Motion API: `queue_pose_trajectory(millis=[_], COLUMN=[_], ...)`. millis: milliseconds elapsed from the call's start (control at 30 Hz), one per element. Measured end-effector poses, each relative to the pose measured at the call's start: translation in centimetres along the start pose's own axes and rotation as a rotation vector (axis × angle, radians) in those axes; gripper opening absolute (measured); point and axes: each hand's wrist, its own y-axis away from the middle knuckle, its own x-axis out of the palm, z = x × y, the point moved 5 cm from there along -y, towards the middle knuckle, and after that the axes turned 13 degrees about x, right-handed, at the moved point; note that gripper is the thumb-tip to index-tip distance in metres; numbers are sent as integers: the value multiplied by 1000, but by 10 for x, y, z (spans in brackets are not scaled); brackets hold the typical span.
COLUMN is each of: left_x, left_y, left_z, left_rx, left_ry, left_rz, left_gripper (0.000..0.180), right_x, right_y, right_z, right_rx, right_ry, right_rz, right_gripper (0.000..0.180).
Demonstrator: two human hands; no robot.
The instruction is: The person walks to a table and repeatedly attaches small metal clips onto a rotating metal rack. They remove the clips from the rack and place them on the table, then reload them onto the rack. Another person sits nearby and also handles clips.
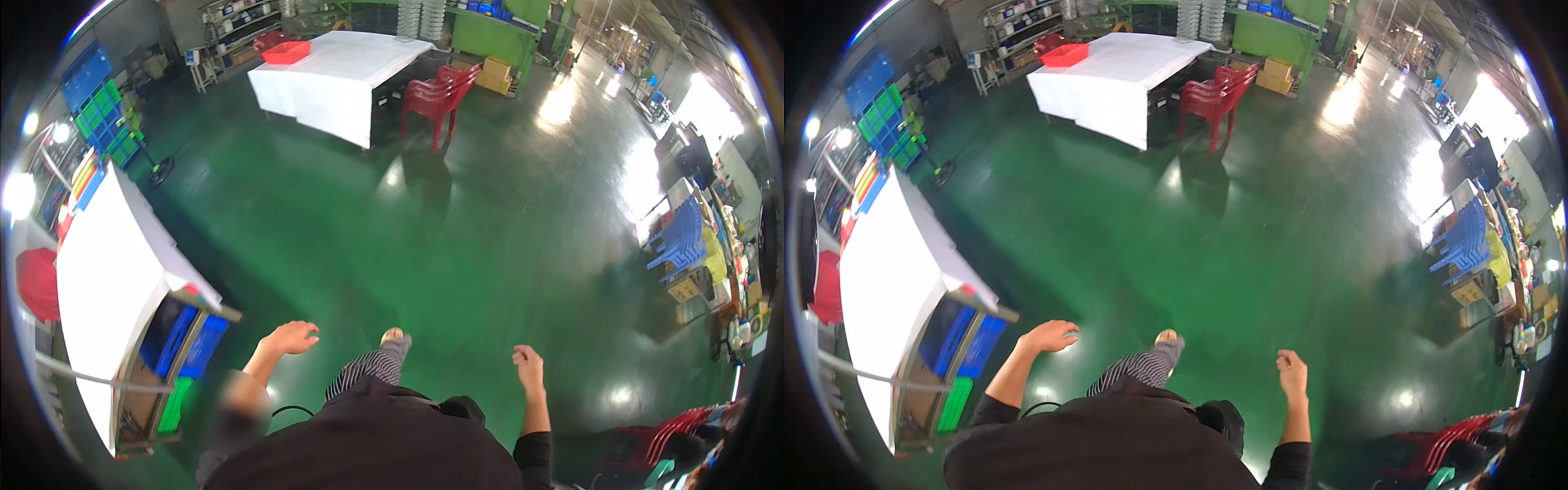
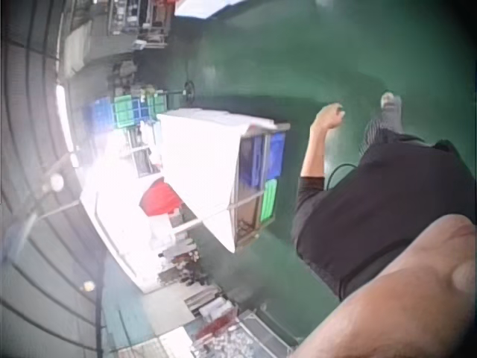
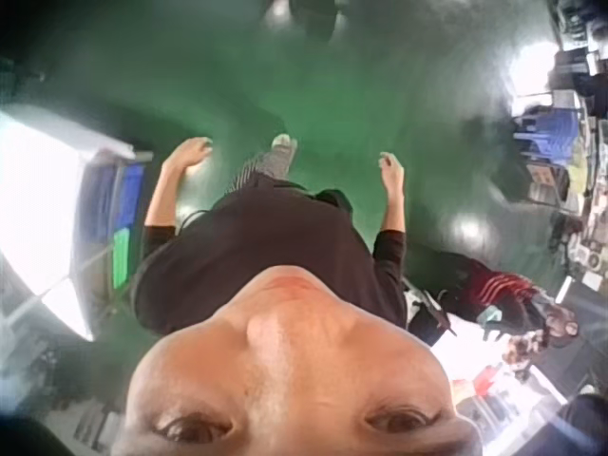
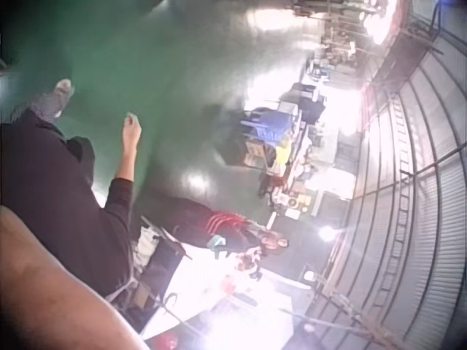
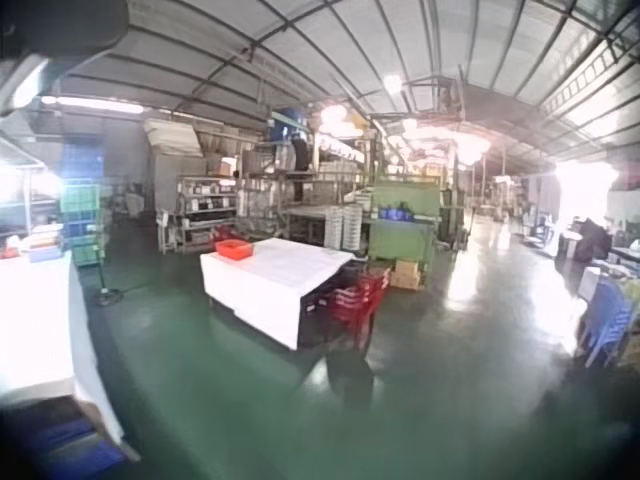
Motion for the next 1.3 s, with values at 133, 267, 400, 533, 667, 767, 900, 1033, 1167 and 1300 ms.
queue_pose_trajectory(millis=[133,267,400,533,667,767,900,1033,1167,1300], left_x=[-161,-265,-371,-465,-595,-710,-861,-928,-987,-970], left_y=[-210,-420,-646,-858,-996,-1086,-1214,-1334,-1421,-1421], left_z=[-14,-69,-40,54,161,291,477,630,662,687], left_rx=[243,585,531,453,344,143,-122,-331,-448,-647], left_ry=[16,17,-167,7,122,118,145,201,206,17], left_rz=[-98,190,135,-119,-358,-567,-889,-1071,-1081,-1009], left_gripper=[42,41,36,29,24,20,19,19,19,18], right_x=[90,169,187,130,100,123,195,278,272,304], right_y=[-154,-258,-467,-661,-982,-1137,-1312,-1421,-1454,-1429], right_z=[-42,-25,26,55,233,509,687,748,804,773], right_rx=[211,294,399,400,-1,14,42,132,10,94], right_ry=[193,481,461,716,839,234,-267,-212,22,126], right_rz=[110,451,501,485,139,80,-167,-340,-528,-479], right_gripper=[15,21,25,30,33,25,48,63,68,67])
